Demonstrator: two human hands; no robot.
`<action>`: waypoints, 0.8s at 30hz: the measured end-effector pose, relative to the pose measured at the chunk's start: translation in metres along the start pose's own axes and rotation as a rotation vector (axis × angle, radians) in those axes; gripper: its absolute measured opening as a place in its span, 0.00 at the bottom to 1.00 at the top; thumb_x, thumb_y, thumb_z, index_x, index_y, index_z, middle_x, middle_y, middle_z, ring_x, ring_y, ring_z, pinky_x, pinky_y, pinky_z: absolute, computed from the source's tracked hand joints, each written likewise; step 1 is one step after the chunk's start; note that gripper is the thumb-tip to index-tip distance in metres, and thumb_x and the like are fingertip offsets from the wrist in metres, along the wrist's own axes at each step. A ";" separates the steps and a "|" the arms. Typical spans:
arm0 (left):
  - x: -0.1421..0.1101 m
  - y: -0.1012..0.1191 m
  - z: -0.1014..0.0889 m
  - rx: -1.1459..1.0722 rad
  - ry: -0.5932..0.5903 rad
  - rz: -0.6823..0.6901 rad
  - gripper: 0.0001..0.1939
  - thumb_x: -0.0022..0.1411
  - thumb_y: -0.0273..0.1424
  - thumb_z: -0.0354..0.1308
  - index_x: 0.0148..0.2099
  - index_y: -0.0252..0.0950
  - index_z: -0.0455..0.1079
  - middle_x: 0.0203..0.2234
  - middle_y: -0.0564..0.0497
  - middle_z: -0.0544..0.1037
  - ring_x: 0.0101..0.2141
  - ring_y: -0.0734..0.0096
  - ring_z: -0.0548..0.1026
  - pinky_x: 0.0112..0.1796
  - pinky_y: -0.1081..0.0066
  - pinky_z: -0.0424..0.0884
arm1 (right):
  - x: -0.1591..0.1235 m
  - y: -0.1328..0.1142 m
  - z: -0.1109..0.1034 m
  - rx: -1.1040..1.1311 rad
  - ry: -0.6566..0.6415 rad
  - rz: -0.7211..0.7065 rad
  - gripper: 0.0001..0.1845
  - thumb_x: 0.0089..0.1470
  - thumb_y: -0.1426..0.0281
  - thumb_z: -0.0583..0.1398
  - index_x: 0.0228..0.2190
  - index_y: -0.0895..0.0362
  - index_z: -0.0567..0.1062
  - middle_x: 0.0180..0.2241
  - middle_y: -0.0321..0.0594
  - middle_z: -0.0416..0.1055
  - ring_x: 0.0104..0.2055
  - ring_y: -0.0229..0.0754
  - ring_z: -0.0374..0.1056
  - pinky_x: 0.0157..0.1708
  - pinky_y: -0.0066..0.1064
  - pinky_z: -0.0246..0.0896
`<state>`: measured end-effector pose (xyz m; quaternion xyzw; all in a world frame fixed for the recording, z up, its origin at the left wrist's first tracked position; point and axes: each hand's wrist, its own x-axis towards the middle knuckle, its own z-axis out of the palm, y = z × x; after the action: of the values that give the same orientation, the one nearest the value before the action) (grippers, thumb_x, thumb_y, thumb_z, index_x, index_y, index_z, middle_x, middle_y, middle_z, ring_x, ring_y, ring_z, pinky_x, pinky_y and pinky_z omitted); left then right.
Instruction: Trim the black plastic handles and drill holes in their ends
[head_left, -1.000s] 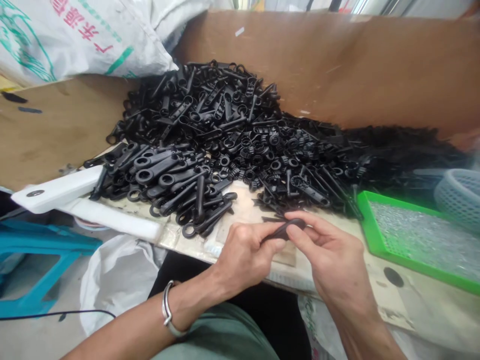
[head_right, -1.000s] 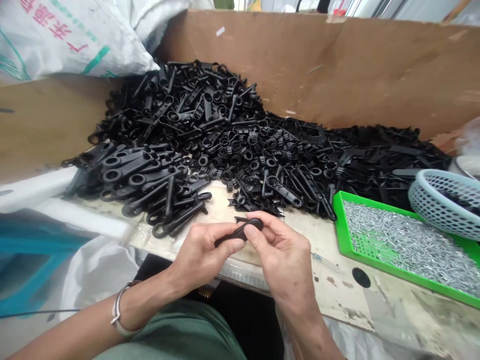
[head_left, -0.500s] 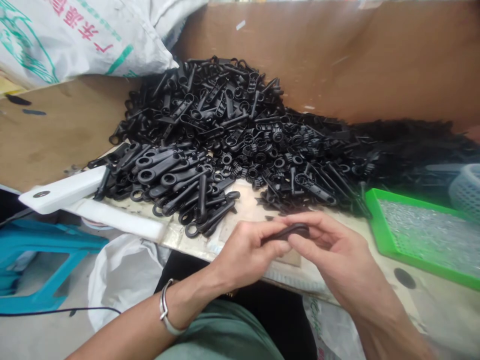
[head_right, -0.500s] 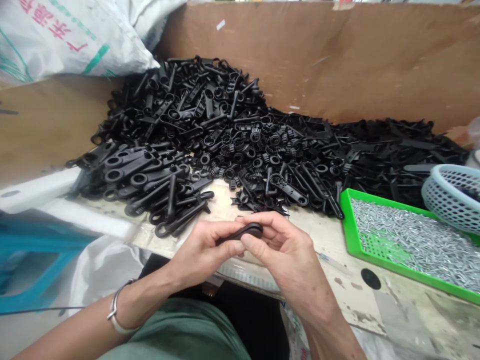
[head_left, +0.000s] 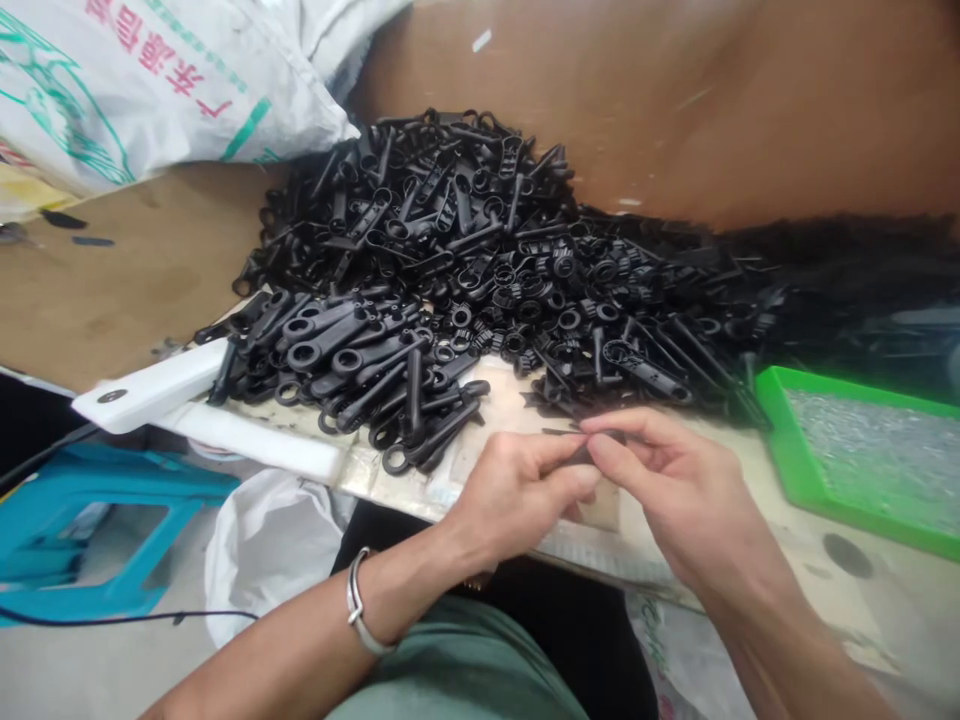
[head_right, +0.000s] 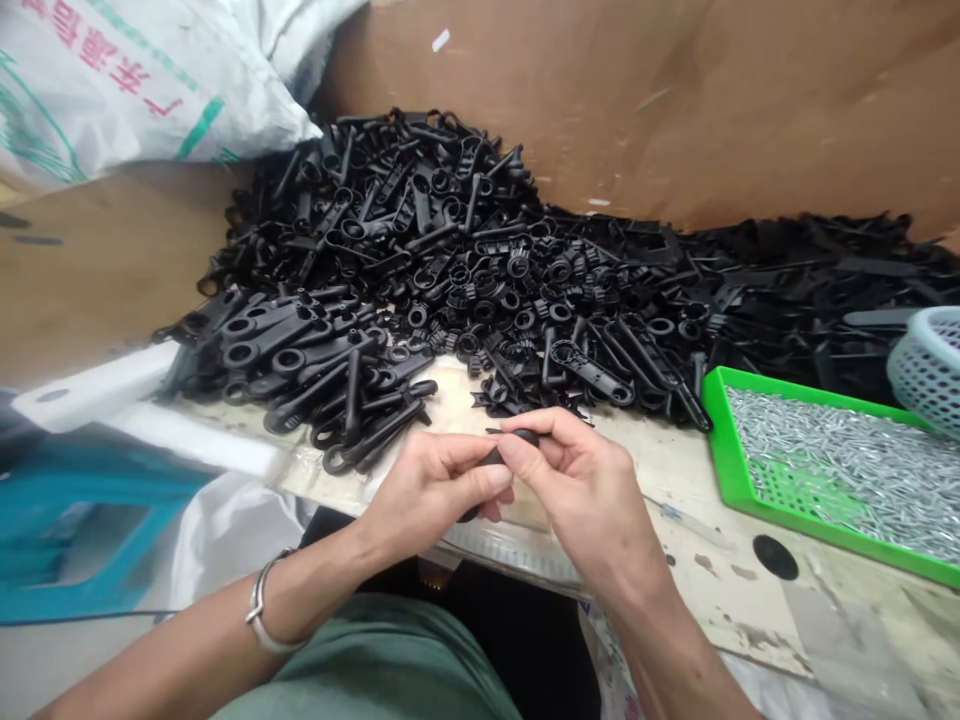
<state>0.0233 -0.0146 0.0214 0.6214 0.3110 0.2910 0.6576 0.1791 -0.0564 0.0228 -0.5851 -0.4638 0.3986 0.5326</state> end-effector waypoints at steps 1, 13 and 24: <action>0.001 0.000 -0.002 -0.081 -0.024 -0.059 0.11 0.62 0.34 0.59 0.32 0.31 0.75 0.20 0.54 0.72 0.21 0.79 0.66 0.25 0.78 0.62 | 0.002 0.000 -0.001 0.029 -0.020 0.053 0.14 0.52 0.58 0.69 0.34 0.55 0.81 0.28 0.38 0.78 0.26 0.36 0.73 0.25 0.22 0.70; -0.002 0.000 -0.006 -0.156 -0.172 -0.153 0.14 0.66 0.37 0.55 0.37 0.30 0.73 0.26 0.48 0.75 0.28 0.72 0.72 0.31 0.74 0.66 | -0.001 0.000 0.015 -0.307 0.245 0.029 0.20 0.59 0.53 0.59 0.30 0.55 0.80 0.26 0.38 0.76 0.27 0.40 0.71 0.25 0.26 0.66; -0.026 -0.001 -0.009 0.126 -0.154 0.014 0.26 0.59 0.16 0.51 0.56 0.41 0.73 0.42 0.54 0.79 0.46 0.70 0.75 0.47 0.73 0.68 | -0.042 0.015 0.011 -0.170 0.149 0.115 0.21 0.60 0.49 0.60 0.41 0.52 0.79 0.39 0.38 0.79 0.39 0.43 0.76 0.41 0.30 0.73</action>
<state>0.0001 -0.0293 0.0211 0.6843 0.2729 0.2267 0.6370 0.1602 -0.0945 0.0055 -0.6818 -0.4207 0.3432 0.4904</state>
